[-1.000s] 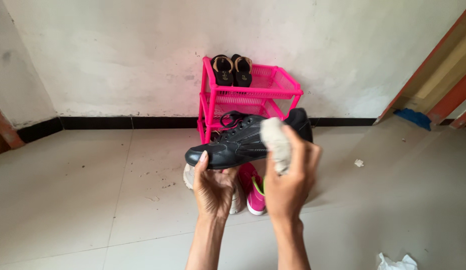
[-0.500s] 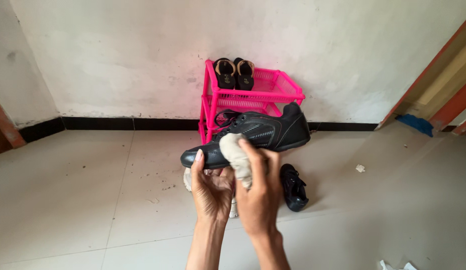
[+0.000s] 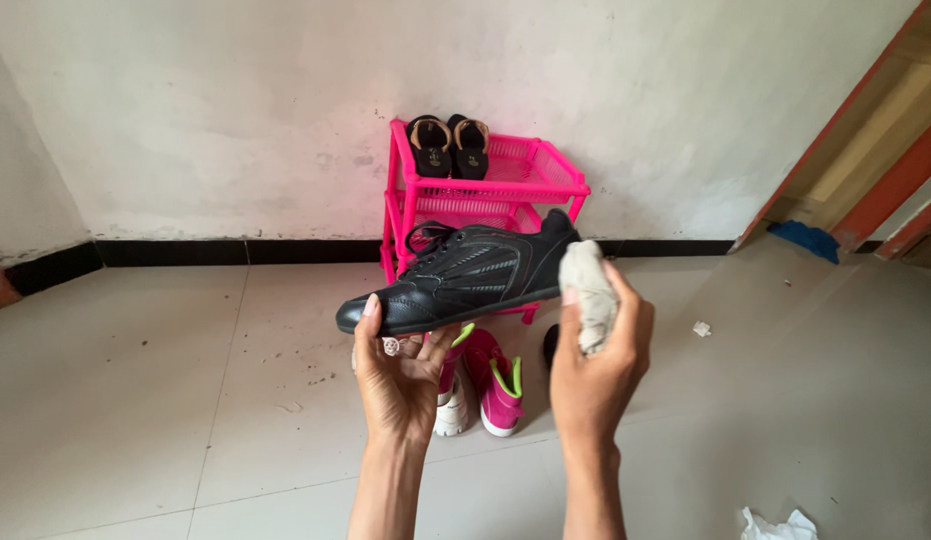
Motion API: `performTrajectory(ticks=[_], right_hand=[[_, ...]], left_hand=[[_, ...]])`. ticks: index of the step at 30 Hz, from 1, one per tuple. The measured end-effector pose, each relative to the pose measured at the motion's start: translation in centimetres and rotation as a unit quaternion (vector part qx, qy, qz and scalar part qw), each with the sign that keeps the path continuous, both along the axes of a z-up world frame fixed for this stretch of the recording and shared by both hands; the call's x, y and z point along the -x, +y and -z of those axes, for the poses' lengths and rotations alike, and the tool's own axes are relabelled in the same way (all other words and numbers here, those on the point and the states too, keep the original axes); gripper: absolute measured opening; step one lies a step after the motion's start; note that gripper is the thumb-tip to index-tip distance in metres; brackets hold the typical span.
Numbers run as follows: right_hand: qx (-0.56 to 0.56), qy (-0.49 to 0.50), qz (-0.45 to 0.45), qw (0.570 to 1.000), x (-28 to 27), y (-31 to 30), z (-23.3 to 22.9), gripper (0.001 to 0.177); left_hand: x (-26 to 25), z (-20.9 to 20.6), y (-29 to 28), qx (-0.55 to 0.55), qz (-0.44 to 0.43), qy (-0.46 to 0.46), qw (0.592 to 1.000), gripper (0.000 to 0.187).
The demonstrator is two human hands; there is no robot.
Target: The person wipes a black flip-flop with a cloth and places it on a pink shoe rack. Then the person wipes a black sneaker with the same cloth and places it on the rack. The person is wearing pink sneakers with green accents.
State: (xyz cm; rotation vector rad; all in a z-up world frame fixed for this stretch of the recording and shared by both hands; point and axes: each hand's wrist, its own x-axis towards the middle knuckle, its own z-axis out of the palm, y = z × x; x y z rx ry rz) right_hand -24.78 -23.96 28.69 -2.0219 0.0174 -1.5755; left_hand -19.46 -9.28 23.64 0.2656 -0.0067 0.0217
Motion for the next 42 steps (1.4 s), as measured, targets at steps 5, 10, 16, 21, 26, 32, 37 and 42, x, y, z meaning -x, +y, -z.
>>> performTrajectory(ticks=[5,10,16,21,26,32,37,42], right_hand=[[0.026,0.037,-0.078,0.996,-0.1,2.7,0.5,0.045],[0.022,-0.001,-0.061,0.998,-0.2,2.7,0.7,0.046],[-0.02,-0.038,-0.018,0.999,-0.6,-1.0,1.0,0.04],[-0.066,-0.007,-0.038,0.997,-0.6,-0.6,1.3,0.037],[-0.027,0.022,-0.082,0.996,-0.5,-0.7,1.0,0.037],[-0.205,0.051,-0.146,0.967,-1.9,-2.7,2.1,0.028],[-0.436,0.13,-0.215,0.864,-2.3,-3.3,2.7,0.027],[-0.532,0.135,-0.339,0.764,-2.5,-4.8,3.0,0.025]], left_hand=[[0.1,-0.1,-0.1,0.0,0.024,0.005,1.0,0.077],[0.1,-0.5,0.0,-0.016,0.035,0.048,0.998,0.079],[-0.1,0.2,0.0,-0.013,0.055,0.064,0.996,0.082],[-0.2,0.4,-0.3,-0.015,0.047,0.067,0.997,0.089],[-0.7,0.8,0.2,-0.032,0.037,0.076,0.996,0.09],[-1.1,1.6,0.9,-0.037,0.033,0.049,0.998,0.094],[-1.3,1.7,1.3,-0.036,0.032,0.059,0.997,0.093],[-1.4,2.0,1.3,-0.035,0.04,0.052,0.997,0.092]])
